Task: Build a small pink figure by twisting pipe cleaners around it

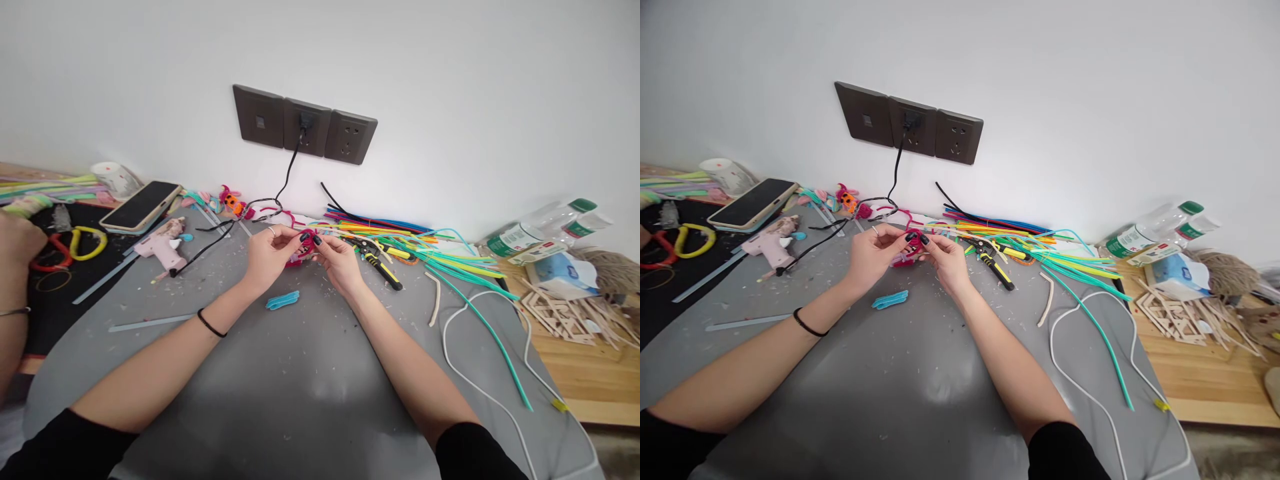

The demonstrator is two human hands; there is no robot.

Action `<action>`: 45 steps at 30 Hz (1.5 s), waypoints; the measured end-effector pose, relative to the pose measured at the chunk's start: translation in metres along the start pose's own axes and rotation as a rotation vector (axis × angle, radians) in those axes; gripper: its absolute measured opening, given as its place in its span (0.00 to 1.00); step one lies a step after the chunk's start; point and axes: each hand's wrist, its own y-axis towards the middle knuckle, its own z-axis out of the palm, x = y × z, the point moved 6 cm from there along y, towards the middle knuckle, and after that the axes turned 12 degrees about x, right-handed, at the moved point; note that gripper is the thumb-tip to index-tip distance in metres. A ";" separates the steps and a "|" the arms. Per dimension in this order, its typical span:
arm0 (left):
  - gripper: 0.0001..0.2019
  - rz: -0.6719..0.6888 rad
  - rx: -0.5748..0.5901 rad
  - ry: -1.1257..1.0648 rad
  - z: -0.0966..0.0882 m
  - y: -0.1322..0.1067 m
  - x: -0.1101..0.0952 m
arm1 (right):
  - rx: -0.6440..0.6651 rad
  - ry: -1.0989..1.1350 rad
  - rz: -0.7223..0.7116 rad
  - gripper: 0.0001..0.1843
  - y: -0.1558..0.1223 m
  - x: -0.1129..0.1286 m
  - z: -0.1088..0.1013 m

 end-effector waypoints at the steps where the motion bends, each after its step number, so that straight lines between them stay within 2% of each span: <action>1: 0.15 -0.003 0.004 -0.008 0.000 0.000 0.001 | 0.000 0.002 -0.003 0.24 0.000 0.001 0.001; 7: 0.18 -0.027 0.039 -0.049 0.003 0.001 0.006 | -0.012 -0.017 0.009 0.26 -0.001 0.002 0.003; 12: 0.18 -0.037 0.109 -0.009 0.003 0.004 0.007 | -0.043 -0.154 -0.029 0.23 0.000 0.003 -0.002; 16: 0.14 -0.001 0.272 0.180 0.000 0.012 0.001 | -0.042 -0.464 -0.141 0.13 -0.003 0.015 -0.003; 19: 0.12 0.017 0.383 0.323 -0.003 0.015 -0.003 | 0.030 -0.776 -0.296 0.08 -0.008 0.028 0.005; 23: 0.11 0.140 0.506 0.546 0.001 0.012 -0.011 | 0.199 -1.101 -0.441 0.11 -0.014 0.033 0.019; 26: 0.10 0.211 0.577 0.628 0.006 0.008 -0.013 | 0.245 -1.255 -0.493 0.14 -0.016 0.032 0.024; 29: 0.09 0.226 0.612 0.634 0.008 0.007 -0.012 | 0.271 -1.354 -0.510 0.16 -0.017 0.029 0.027; 33: 0.09 0.217 0.575 0.627 0.005 0.009 -0.014 | 0.259 -1.285 -0.493 0.15 -0.016 0.030 0.026; 38: 0.10 0.220 0.436 0.560 -0.003 0.012 -0.022 | 0.194 -1.003 -0.465 0.11 -0.016 0.038 0.024; 42: 0.10 0.232 0.341 0.526 -0.008 0.014 -0.026 | 0.123 -0.757 -0.370 0.06 -0.013 0.039 0.017; 45: 0.10 0.260 0.314 0.526 -0.008 0.013 -0.028 | 0.092 -0.592 -0.305 0.06 -0.008 0.035 0.012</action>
